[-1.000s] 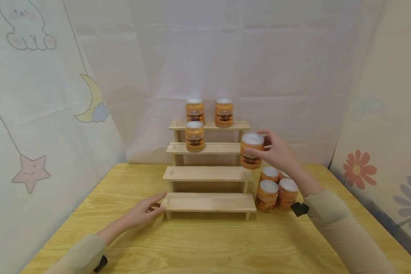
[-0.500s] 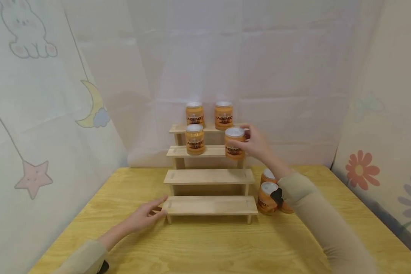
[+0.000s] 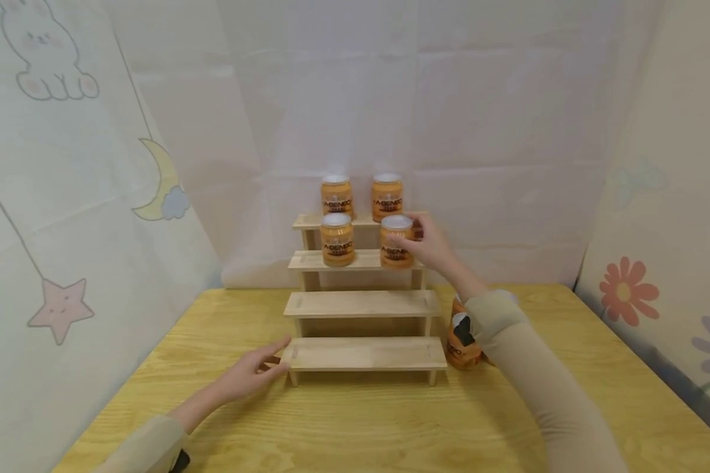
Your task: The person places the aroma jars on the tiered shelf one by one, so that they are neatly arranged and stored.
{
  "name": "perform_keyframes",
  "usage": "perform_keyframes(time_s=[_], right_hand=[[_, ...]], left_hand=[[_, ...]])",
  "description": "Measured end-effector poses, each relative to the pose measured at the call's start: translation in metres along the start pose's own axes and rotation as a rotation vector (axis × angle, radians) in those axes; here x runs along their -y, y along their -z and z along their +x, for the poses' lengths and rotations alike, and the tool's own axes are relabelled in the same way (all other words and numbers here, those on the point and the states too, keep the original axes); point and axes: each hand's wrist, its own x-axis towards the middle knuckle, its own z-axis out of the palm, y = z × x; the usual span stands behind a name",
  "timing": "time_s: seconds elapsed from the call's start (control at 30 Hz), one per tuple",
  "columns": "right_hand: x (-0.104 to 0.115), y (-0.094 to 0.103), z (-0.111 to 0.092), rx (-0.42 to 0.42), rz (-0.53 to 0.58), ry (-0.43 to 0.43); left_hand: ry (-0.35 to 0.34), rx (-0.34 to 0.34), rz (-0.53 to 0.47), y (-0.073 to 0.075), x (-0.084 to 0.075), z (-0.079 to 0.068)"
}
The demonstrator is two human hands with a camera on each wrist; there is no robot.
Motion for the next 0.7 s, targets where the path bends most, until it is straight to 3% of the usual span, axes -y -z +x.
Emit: perform_keyframes(time_s=[0.2,0.43,0.7], right_hand=[[-0.01,-0.008,-0.003,-0.023,0.08,0.046],[-0.018,-0.02,-0.014,-0.041,0.126,-0.04],[0.004,-0.018,-0.016,-0.022,0.166,-0.044]], left_hand=[[-0.002,0.002,0.002,-0.001,0.0,0.002],[0.004,0.013,-0.012,-0.005,0.002,0.002],[0.047,0.003,-0.01,-0.001,-0.001,0.004]])
